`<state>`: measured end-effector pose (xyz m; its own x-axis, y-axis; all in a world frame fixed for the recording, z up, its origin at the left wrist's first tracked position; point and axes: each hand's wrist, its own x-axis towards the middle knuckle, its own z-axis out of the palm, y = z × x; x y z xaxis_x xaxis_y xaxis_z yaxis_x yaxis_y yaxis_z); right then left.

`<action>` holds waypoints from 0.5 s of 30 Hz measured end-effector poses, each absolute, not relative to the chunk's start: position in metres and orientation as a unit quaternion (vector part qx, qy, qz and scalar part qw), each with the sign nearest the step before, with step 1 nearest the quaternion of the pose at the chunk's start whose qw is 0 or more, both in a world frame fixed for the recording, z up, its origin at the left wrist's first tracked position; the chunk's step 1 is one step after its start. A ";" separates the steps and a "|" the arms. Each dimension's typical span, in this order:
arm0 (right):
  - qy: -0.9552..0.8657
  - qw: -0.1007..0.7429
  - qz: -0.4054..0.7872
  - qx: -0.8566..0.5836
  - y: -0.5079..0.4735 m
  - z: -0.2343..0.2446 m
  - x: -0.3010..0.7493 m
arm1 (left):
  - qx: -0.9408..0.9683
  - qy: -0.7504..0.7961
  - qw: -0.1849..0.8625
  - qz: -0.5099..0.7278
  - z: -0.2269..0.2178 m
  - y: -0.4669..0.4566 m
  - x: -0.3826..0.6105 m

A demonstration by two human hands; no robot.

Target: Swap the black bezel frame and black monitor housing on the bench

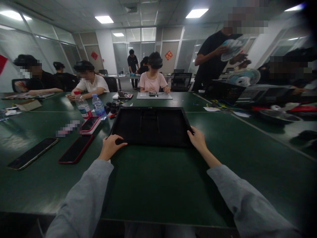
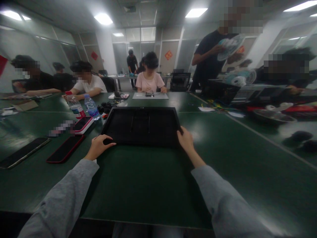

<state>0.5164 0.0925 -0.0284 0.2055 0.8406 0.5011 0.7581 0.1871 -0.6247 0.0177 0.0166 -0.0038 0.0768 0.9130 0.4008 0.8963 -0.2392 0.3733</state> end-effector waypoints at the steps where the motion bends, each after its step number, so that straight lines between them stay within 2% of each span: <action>1: -0.630 0.447 0.053 -0.633 0.093 -0.029 0.517 | 0.735 0.613 0.015 0.288 -0.004 0.018 0.017; 8: -0.585 0.467 0.100 -0.655 0.087 -0.039 0.517 | 0.648 0.638 -0.047 0.413 -0.016 0.030 0.008; 15: -0.602 0.456 0.085 -0.650 0.087 -0.049 0.521 | 0.595 0.665 0.065 0.448 -0.028 0.043 -0.007</action>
<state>0.5213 0.0873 -0.0493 0.2611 0.8597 0.4391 0.7049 0.1410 -0.6952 -0.0073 0.0427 -0.0281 -0.2840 0.8486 0.4463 0.7327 -0.1082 0.6719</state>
